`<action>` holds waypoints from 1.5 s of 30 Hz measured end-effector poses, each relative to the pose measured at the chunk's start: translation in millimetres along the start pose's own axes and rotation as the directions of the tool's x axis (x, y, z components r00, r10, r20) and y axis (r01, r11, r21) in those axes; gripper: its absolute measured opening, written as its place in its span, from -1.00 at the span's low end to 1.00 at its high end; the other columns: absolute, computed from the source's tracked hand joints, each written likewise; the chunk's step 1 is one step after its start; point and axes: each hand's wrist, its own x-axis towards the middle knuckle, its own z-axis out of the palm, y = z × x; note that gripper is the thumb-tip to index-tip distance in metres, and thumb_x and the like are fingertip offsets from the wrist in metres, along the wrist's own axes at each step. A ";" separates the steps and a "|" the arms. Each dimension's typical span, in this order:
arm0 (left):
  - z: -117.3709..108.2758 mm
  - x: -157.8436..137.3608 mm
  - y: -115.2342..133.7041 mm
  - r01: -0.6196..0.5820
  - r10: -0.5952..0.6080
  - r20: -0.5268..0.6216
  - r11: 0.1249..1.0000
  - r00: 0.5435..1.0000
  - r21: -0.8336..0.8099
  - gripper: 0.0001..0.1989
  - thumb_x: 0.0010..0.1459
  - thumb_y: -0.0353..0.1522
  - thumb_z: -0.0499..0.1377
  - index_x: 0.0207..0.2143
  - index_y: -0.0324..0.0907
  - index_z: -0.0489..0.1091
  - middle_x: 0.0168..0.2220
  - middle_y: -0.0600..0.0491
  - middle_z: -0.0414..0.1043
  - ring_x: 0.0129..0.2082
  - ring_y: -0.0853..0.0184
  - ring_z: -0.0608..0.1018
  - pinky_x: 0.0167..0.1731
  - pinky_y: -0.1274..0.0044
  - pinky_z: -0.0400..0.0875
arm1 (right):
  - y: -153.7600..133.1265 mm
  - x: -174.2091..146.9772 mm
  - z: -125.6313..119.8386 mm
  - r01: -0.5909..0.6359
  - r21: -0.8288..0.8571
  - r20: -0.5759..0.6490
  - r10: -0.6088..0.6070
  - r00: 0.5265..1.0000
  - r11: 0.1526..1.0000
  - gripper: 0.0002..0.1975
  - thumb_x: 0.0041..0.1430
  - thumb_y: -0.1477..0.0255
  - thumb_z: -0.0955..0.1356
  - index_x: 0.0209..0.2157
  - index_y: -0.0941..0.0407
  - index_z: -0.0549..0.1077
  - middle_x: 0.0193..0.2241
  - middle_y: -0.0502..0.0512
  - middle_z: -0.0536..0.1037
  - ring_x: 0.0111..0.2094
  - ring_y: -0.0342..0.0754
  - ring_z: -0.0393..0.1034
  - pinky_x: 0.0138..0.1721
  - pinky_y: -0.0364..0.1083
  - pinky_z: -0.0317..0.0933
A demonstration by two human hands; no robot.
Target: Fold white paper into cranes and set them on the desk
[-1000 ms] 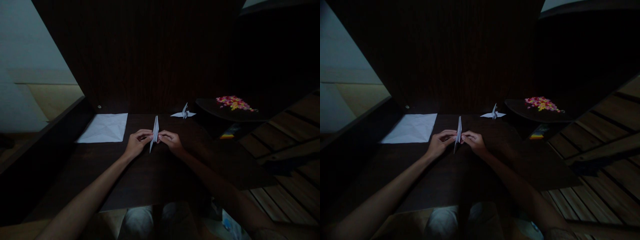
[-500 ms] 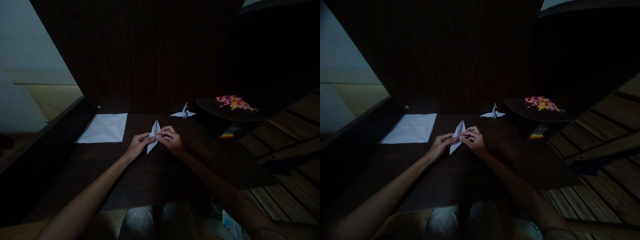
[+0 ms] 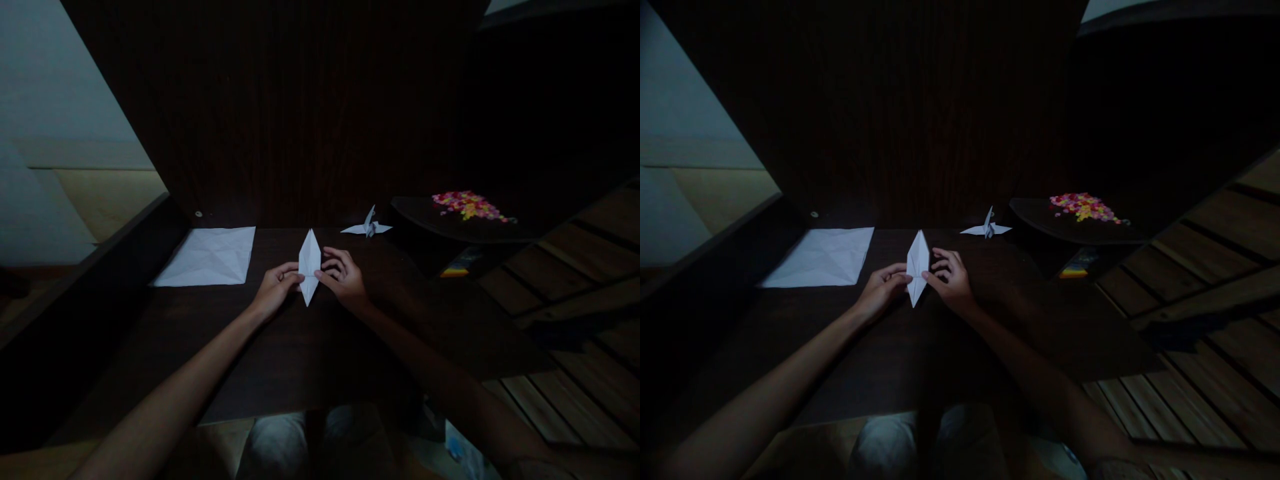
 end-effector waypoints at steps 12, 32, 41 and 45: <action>-0.4 -1.0 -0.9 -0.021 0.018 0.022 0.993 1.000 0.113 -0.64 -0.08 -0.27 0.27 -0.23 -0.29 0.46 -0.35 -0.02 0.54 -0.36 0.27 0.55 -0.34 0.46 0.47 | -5.1 0.0 1.7 -0.179 0.056 0.073 0.175 0.982 0.982 -0.68 -0.12 0.27 0.45 -0.31 0.16 0.47 -0.48 0.03 0.46 -0.45 -0.11 0.40 -0.46 -0.12 0.36; -4.7 -0.7 -2.2 -0.201 0.230 -0.043 0.913 0.972 0.355 -0.42 -0.01 -0.29 0.22 0.11 -0.18 0.26 -0.14 0.00 0.43 -0.34 0.35 0.47 -0.28 0.47 0.41 | -2.8 -0.7 3.0 -0.226 0.177 0.125 0.205 0.971 0.958 -0.36 -0.10 0.30 0.45 0.07 0.11 0.34 -0.53 -0.05 0.47 -0.48 -0.14 0.38 -0.41 -0.08 0.40; -2.6 -3.1 2.8 -0.242 0.277 -0.040 0.895 0.960 0.375 -0.54 0.00 -0.28 0.21 -0.01 -0.18 0.40 -0.24 0.03 0.46 -0.31 0.32 0.47 -0.30 0.48 0.41 | -2.2 -1.1 5.4 -0.227 0.181 0.099 0.212 0.972 0.957 -0.35 -0.11 0.29 0.45 0.07 0.10 0.34 -0.52 -0.05 0.47 -0.50 -0.16 0.38 -0.42 -0.08 0.41; -2.2 -1.7 3.5 -0.160 0.193 -0.096 0.947 0.977 0.279 -0.58 -0.07 -0.29 0.27 -0.11 -0.21 0.47 -0.21 0.00 0.49 -0.35 0.31 0.50 -0.34 0.46 0.44 | -3.9 -2.4 6.3 -0.219 0.185 0.100 0.203 0.974 0.958 -0.35 -0.09 0.30 0.44 0.09 0.11 0.32 -0.53 -0.05 0.47 -0.50 -0.15 0.38 -0.43 -0.08 0.41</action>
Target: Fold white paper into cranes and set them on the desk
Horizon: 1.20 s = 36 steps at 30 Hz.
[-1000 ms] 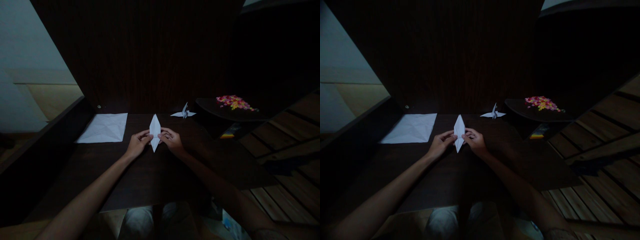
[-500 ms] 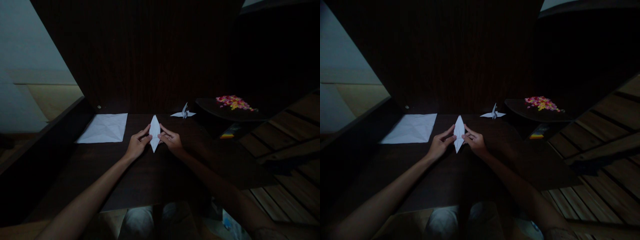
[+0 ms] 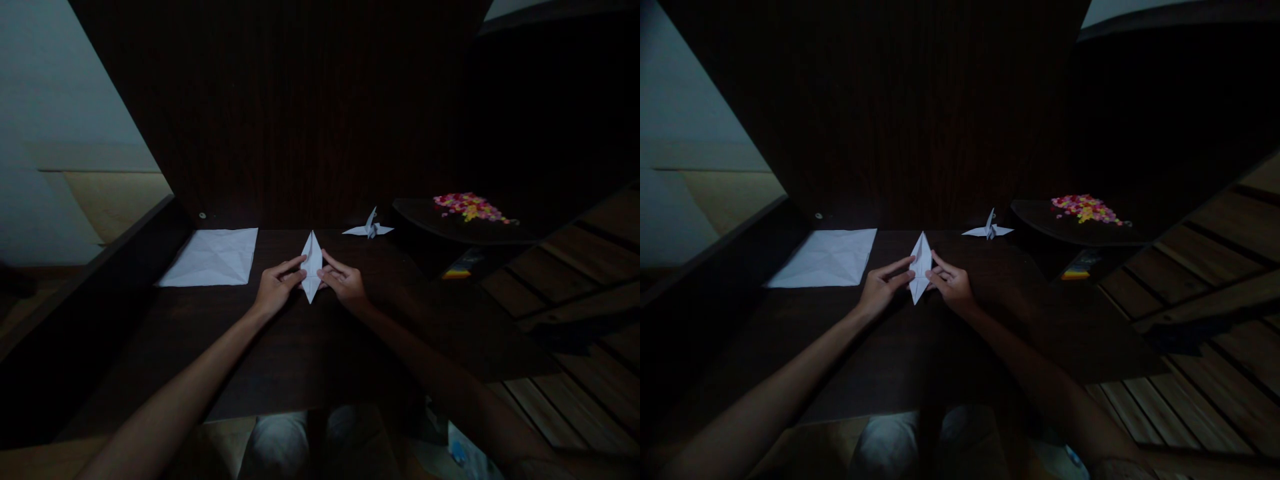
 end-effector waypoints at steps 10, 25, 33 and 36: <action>-1.5 1.4 -1.4 0.049 -0.051 -0.049 0.998 0.997 -0.026 -0.62 -0.13 -0.34 0.29 -0.18 -0.25 0.50 -0.22 -0.04 0.52 -0.34 0.24 0.54 -0.34 0.40 0.48 | 2.5 -0.2 -2.4 0.033 -0.012 0.043 -0.033 0.999 0.999 -0.38 -0.07 0.29 0.43 0.08 0.09 0.34 -0.52 -0.05 0.46 -0.51 -0.16 0.37 -0.44 -0.11 0.38; 2.2 -1.0 4.3 0.145 -0.139 0.042 0.961 0.989 -0.233 -0.78 -0.14 -0.33 0.27 -0.39 -0.26 0.54 -0.44 0.01 0.54 -0.50 0.31 0.53 -0.46 0.46 0.49 | -11.6 -2.7 -4.3 0.116 -0.216 0.068 -0.104 0.992 0.970 -0.80 -0.01 0.30 0.37 -0.38 0.10 0.58 -0.42 0.06 0.48 -0.39 -0.09 0.37 -0.40 -0.12 0.30; 3.0 -1.1 3.1 0.126 -0.123 0.023 0.973 0.992 -0.195 -0.79 -0.15 -0.34 0.25 -0.41 -0.24 0.55 -0.45 0.02 0.55 -0.48 0.30 0.53 -0.44 0.48 0.47 | -10.0 -2.1 -5.3 0.059 -0.132 0.085 -0.048 0.995 0.990 -0.85 -0.02 0.35 0.38 -0.42 0.11 0.56 -0.41 0.04 0.49 -0.38 -0.11 0.37 -0.38 -0.14 0.26; 2.5 -1.0 1.8 0.140 -0.134 0.042 0.963 0.990 -0.231 -0.81 -0.15 -0.38 0.24 -0.42 -0.27 0.55 -0.46 0.00 0.55 -0.47 0.27 0.54 -0.45 0.47 0.47 | -9.2 -1.9 -5.9 0.019 -0.076 0.081 -0.012 0.997 0.997 -0.85 0.00 0.36 0.35 -0.45 0.13 0.54 -0.45 0.02 0.49 -0.42 -0.13 0.35 -0.38 -0.15 0.25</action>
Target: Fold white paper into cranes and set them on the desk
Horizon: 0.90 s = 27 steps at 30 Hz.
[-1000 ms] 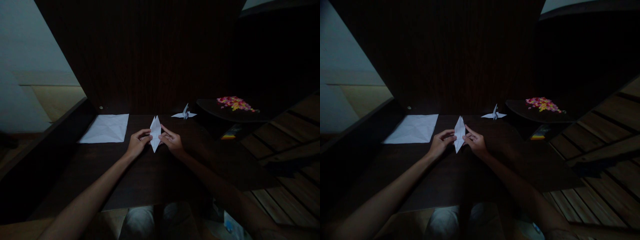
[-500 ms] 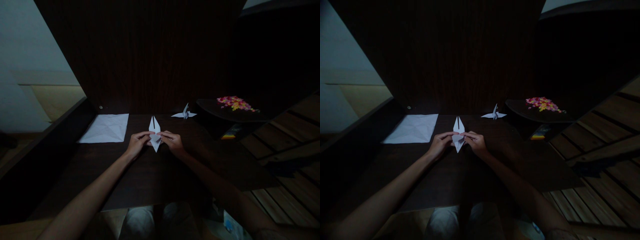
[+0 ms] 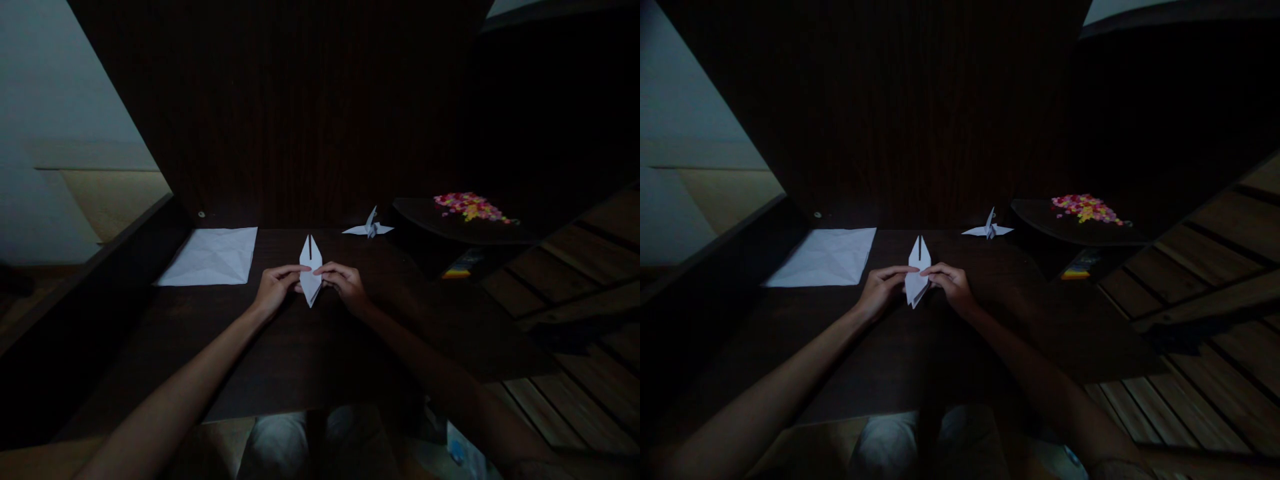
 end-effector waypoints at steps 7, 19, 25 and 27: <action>-0.8 -2.7 0.4 -0.065 0.063 0.045 0.997 0.997 0.040 -0.76 -0.06 -0.30 0.25 -0.38 -0.30 0.48 -0.40 -0.01 0.53 -0.42 0.28 0.54 -0.47 0.48 0.49 | 0.7 -1.3 5.1 0.094 -0.106 -0.026 -0.097 0.995 0.990 -0.88 -0.05 0.37 0.41 -0.44 0.13 0.48 -0.44 0.03 0.47 -0.35 -0.09 0.37 -0.28 -0.11 0.25; 2.8 -0.7 -1.3 -0.122 0.121 0.034 0.992 0.992 0.044 -0.56 -0.13 -0.33 0.33 -0.28 -0.16 0.14 -0.57 0.20 0.42 -0.58 0.46 0.49 -0.51 0.66 0.32 | 7.1 2.9 3.0 0.065 -0.008 -0.098 -0.065 0.993 0.998 -0.67 -0.10 0.36 0.45 -0.33 0.08 0.27 -0.46 -0.04 0.40 -0.40 -0.15 0.34 -0.34 -0.14 0.21; 2.5 -2.2 1.4 -0.106 0.105 0.072 0.994 0.992 0.000 -0.51 -0.17 -0.34 0.35 -0.30 -0.14 0.08 -0.56 0.21 0.42 -0.60 0.50 0.46 -0.52 0.68 0.27 | 3.6 3.3 3.1 -0.007 0.082 -0.055 0.012 0.998 0.997 -0.66 -0.10 0.35 0.45 -0.33 0.07 0.24 -0.56 -0.11 0.39 -0.52 -0.17 0.30 -0.45 -0.16 0.18; 2.5 -2.7 1.5 -0.093 0.093 0.097 0.996 0.991 -0.001 -0.51 -0.17 -0.33 0.35 -0.32 -0.14 0.07 -0.59 0.23 0.39 -0.62 0.51 0.44 -0.54 0.69 0.25 | 3.3 3.4 3.1 -0.021 0.118 -0.052 0.027 0.998 0.993 -0.64 -0.13 0.35 0.46 -0.35 0.06 0.22 -0.59 -0.14 0.37 -0.60 -0.20 0.25 -0.54 -0.18 0.14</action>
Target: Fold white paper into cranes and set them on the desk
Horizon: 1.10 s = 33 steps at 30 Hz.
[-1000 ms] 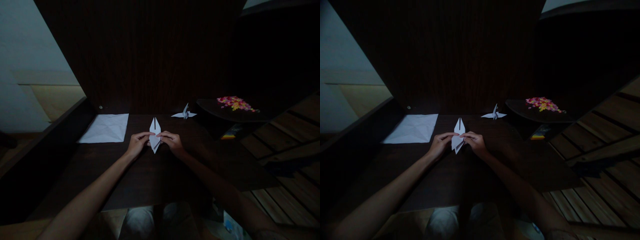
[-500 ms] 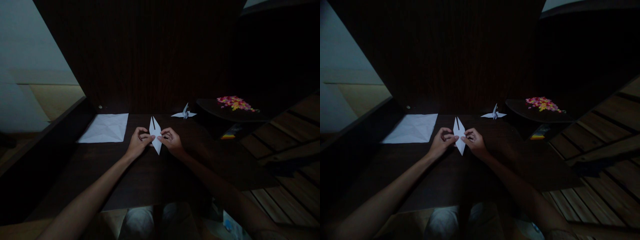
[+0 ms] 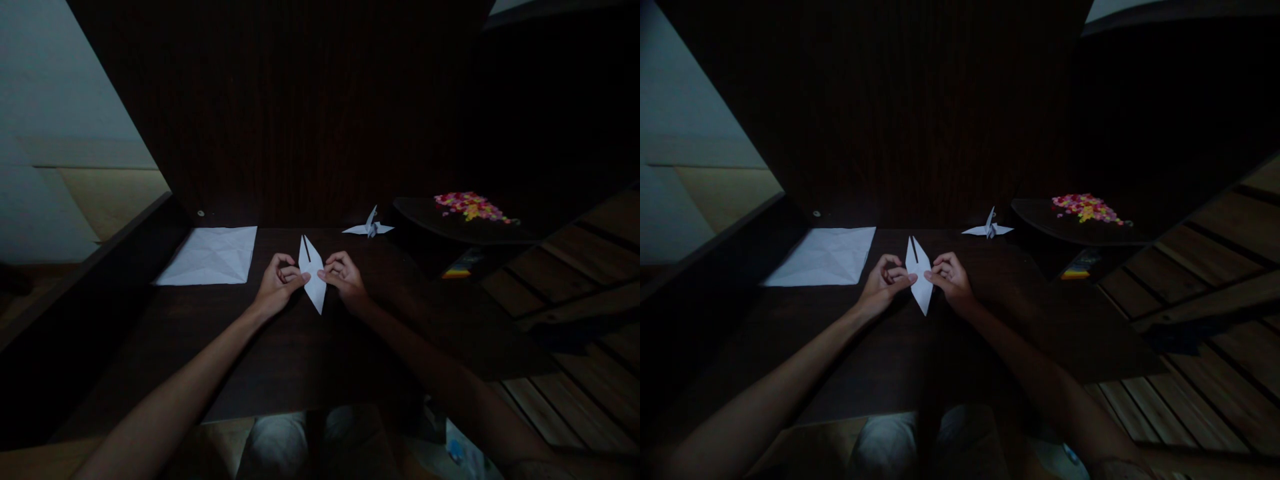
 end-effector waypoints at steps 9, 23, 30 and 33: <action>0.0 -0.9 2.2 -0.036 0.036 0.001 0.999 0.999 0.011 -0.54 -0.16 -0.33 0.35 -0.32 -0.15 0.11 -0.56 0.20 0.41 -0.58 0.49 0.47 -0.50 0.67 0.29 | -4.2 0.2 -2.0 -0.109 -0.026 0.027 0.109 0.994 0.994 -0.69 -0.14 0.30 0.46 -0.38 0.11 0.33 -0.59 -0.09 0.40 -0.59 -0.20 0.26 -0.55 -0.18 0.14; -3.7 0.6 -0.5 -0.006 0.006 0.002 0.997 1.000 0.079 -0.63 -0.15 -0.33 0.34 -0.25 -0.23 0.38 -0.50 0.11 0.48 -0.48 0.40 0.51 -0.38 0.57 0.37 | -8.2 -2.8 -1.8 -0.084 -0.145 0.060 0.093 0.994 0.986 -0.75 -0.11 0.25 0.44 -0.53 0.15 0.40 -0.61 -0.05 0.41 -0.61 -0.21 0.22 -0.56 -0.17 0.13; -4.0 -1.4 1.8 -0.018 0.010 0.035 0.967 0.999 0.254 -0.78 -0.10 -0.25 0.31 -0.47 -0.24 0.50 -0.52 0.07 0.48 -0.55 0.39 0.45 -0.52 0.58 0.30 | -8.2 -4.1 -0.6 -0.027 -0.186 0.088 0.044 0.995 0.982 -0.77 -0.08 0.26 0.43 -0.55 0.14 0.41 -0.65 -0.07 0.38 -0.62 -0.20 0.23 -0.55 -0.16 0.13; -5.0 -1.3 1.4 -0.041 0.032 0.038 0.955 0.999 0.293 -0.77 -0.09 -0.24 0.30 -0.49 -0.25 0.49 -0.56 0.10 0.44 -0.58 0.42 0.40 -0.56 0.60 0.24 | -8.9 -4.6 0.0 -0.035 -0.184 0.097 0.053 0.994 0.982 -0.77 -0.07 0.26 0.42 -0.55 0.14 0.42 -0.65 -0.06 0.38 -0.61 -0.20 0.23 -0.54 -0.16 0.15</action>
